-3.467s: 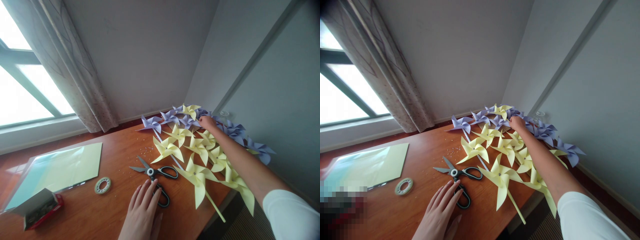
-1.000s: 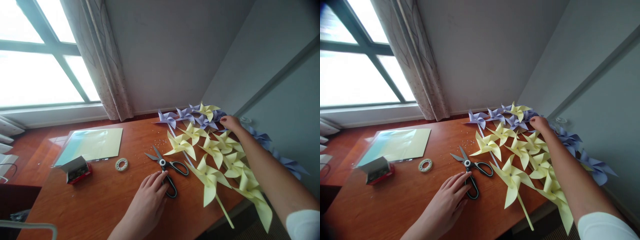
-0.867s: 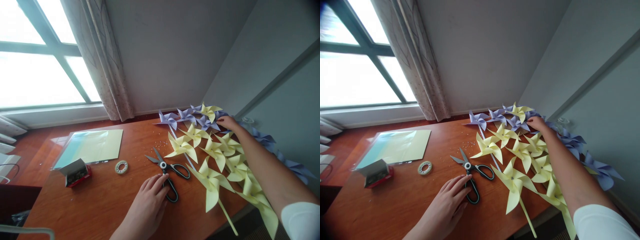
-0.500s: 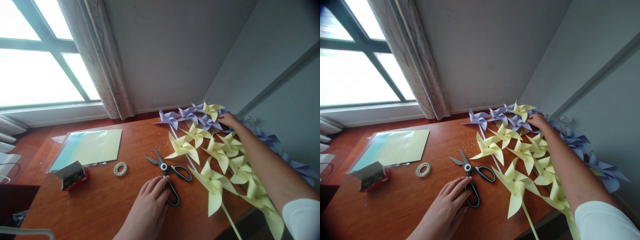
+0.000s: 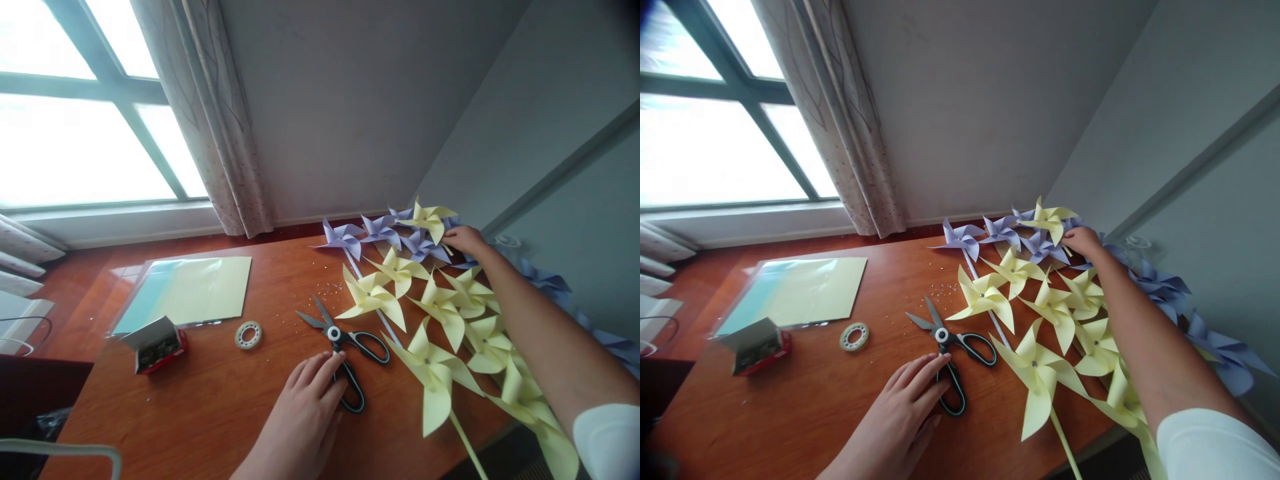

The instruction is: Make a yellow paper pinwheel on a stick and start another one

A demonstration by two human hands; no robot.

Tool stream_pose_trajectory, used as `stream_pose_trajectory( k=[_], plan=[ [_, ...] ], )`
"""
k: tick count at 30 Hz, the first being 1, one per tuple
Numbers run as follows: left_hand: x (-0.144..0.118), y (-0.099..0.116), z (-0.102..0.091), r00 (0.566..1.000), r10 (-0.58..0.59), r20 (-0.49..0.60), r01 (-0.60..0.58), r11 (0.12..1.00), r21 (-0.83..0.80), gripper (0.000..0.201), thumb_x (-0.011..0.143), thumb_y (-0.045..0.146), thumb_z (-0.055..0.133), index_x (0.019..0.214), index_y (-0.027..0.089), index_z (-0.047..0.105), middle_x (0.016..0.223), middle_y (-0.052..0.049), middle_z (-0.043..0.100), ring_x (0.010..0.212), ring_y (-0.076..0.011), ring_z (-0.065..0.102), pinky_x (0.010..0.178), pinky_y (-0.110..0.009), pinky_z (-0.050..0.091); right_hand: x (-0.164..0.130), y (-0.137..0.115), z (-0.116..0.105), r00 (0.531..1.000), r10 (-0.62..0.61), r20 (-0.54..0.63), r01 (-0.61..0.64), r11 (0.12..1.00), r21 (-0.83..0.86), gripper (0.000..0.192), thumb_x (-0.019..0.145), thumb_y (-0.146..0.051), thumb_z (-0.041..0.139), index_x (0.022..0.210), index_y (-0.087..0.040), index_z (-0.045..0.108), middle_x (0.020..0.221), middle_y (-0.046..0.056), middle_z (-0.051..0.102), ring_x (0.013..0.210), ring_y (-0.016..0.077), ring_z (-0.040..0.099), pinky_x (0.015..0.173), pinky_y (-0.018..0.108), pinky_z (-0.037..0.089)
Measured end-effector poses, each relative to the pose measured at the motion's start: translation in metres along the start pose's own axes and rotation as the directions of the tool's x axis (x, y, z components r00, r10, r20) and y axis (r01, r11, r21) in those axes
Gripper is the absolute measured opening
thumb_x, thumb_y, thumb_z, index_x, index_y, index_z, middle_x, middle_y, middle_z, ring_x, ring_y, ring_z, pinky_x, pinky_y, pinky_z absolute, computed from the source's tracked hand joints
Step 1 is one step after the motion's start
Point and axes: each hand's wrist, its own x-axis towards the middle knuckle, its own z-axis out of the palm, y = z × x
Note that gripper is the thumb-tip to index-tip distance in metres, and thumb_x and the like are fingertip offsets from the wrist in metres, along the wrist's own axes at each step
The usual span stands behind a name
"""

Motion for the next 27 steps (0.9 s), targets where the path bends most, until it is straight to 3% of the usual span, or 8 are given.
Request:
stream_pose_trajectory(
  k=[3,8,10,15,18,21,24,27],
  plan=[
    [0.0,0.003,-0.001,1.0,-0.005,0.016,0.005,1.0,0.001,0.05,0.087,0.007,0.049,0.133,0.022,0.063,0.161,-0.005,0.045,0.144,-0.0318,0.045,0.118,-0.054,0.044,-0.01,-0.001,-0.011,0.998,0.038,0.053,-0.041,0.997,0.07,0.027,0.098,-0.034,0.065,0.12,-0.02,0.066,0.125,0.009,0.066,0.106,0.0212,0.067,0.088,0.038,0.059],
    [-0.001,0.005,0.001,1.0,-0.004,0.0,0.004,1.0,-0.001,0.051,0.086,0.007,0.051,0.133,0.022,0.062,0.16,-0.006,0.045,0.144,-0.0323,0.044,0.119,-0.054,0.042,-0.041,-0.027,-0.031,0.999,0.02,-0.034,-0.012,0.97,0.242,0.023,0.098,-0.035,0.063,0.111,-0.017,0.069,0.117,0.01,0.071,0.102,0.0201,0.068,0.089,0.036,0.057],
    [-0.003,0.004,0.003,1.0,-0.007,-0.012,0.007,1.0,-0.014,0.05,0.087,0.008,0.051,0.133,0.023,0.062,0.16,-0.005,0.045,0.144,-0.0318,0.043,0.119,-0.053,0.041,-0.061,-0.053,-0.035,0.997,-0.057,-0.058,0.073,0.938,0.339,0.025,0.098,-0.029,0.057,0.108,-0.012,0.073,0.112,0.016,0.075,0.101,0.0216,0.07,0.085,0.029,0.053],
    [-0.005,0.002,0.005,0.999,-0.009,-0.045,0.006,0.998,-0.062,0.041,0.091,0.015,0.053,0.13,0.025,0.061,0.161,-0.002,0.044,0.145,-0.0306,0.041,0.121,-0.052,0.038,-0.124,-0.149,-0.03,0.942,-0.336,0.017,0.28,0.813,0.51,0.025,0.088,-0.029,0.061,0.101,-0.016,0.078,0.097,0.007,0.081,0.082,0.0194,0.073,0.07,0.024,0.052],
    [-0.005,0.002,0.005,0.999,-0.005,-0.047,0.002,0.997,-0.071,0.038,0.091,0.016,0.055,0.127,0.025,0.061,0.161,-0.003,0.044,0.145,-0.0306,0.041,0.121,-0.052,0.037,-0.157,-0.212,-0.019,0.89,-0.452,0.06,0.357,0.773,0.523,0.019,0.082,-0.028,0.066,0.091,-0.018,0.079,0.091,0.005,0.081,0.081,0.0194,0.073,0.07,0.023,0.05],
    [-0.005,0.002,0.005,0.999,0.005,-0.049,-0.008,0.998,-0.063,0.037,0.09,0.015,0.055,0.126,0.024,0.061,0.161,-0.004,0.043,0.145,-0.0309,0.041,0.121,-0.052,0.036,-0.177,-0.262,-0.006,0.863,-0.492,0.119,0.378,0.783,0.495,0.017,0.079,-0.03,0.068,0.085,-0.019,0.079,0.089,0.006,0.081,0.084,0.0227,0.074,0.069,0.025,0.049],
    [-0.006,0.002,0.005,0.999,0.011,-0.053,-0.014,0.998,-0.055,0.039,0.088,0.013,0.056,0.126,0.024,0.06,0.162,-0.005,0.042,0.146,-0.0318,0.04,0.121,-0.053,0.036,-0.184,-0.293,0.005,0.853,-0.487,0.188,0.361,0.811,0.461,0.017,0.081,-0.031,0.066,0.081,-0.019,0.079,0.085,0.008,0.08,0.082,0.0243,0.074,0.069,0.026,0.049],
    [-0.006,0.001,0.005,0.998,0.019,-0.052,-0.022,0.998,-0.051,0.039,0.087,0.013,0.056,0.124,0.023,0.061,0.162,-0.005,0.041,0.146,-0.032,0.039,0.121,-0.052,0.036,-0.184,-0.304,0.013,0.857,-0.463,0.226,0.34,0.838,0.427,0.019,0.082,-0.033,0.067,0.085,-0.019,0.079,0.091,0.009,0.08,0.091,0.0273,0.074,0.072,0.027,0.051]
  ],
)
